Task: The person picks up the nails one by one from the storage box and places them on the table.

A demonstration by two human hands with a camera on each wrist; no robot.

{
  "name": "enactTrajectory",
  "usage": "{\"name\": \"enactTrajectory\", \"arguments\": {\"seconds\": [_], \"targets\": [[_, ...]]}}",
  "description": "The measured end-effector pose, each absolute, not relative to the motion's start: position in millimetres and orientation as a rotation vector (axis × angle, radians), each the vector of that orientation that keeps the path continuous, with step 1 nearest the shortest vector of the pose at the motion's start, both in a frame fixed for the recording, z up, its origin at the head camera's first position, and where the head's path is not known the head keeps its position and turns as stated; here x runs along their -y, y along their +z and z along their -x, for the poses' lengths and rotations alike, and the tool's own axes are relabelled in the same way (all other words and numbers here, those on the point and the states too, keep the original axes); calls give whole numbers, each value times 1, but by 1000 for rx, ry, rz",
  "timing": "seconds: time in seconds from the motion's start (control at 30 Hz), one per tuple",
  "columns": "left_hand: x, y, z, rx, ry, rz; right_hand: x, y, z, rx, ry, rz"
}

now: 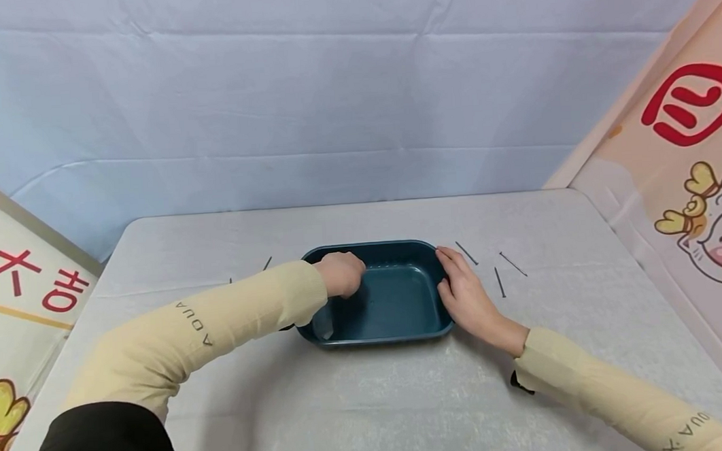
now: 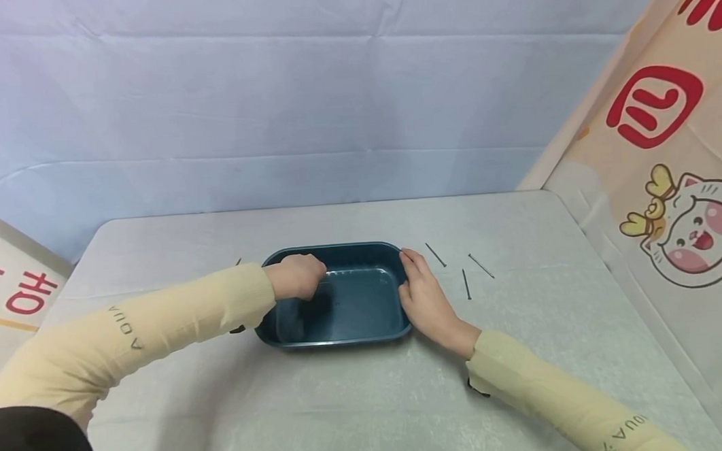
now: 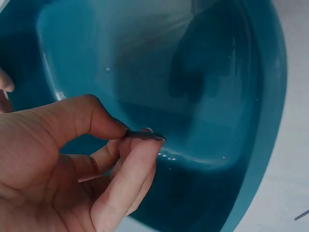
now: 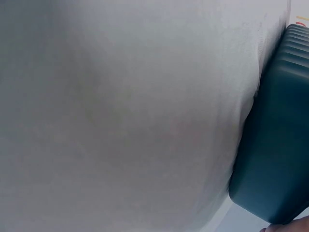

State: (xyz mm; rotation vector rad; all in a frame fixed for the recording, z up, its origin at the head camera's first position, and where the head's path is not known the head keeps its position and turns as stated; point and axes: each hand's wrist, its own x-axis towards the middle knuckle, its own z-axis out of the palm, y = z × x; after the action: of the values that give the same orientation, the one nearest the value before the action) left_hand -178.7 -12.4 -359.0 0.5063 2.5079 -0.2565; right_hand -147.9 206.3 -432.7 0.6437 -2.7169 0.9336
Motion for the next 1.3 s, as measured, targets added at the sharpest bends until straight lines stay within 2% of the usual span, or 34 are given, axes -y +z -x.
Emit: {"name": "enactTrajectory", "arguments": {"seconds": [0.33,0.63,1.3], "targets": [[15,-371,188,-2512,-212,-514,-206,-433,148,2717,933,-643],[21,-349,172,-2587,-108,-566,-207,-433,148,2713,937,-644],[38,-342,164,-2710,141,-697,-206,-432,147,2719,933,-644]]}}
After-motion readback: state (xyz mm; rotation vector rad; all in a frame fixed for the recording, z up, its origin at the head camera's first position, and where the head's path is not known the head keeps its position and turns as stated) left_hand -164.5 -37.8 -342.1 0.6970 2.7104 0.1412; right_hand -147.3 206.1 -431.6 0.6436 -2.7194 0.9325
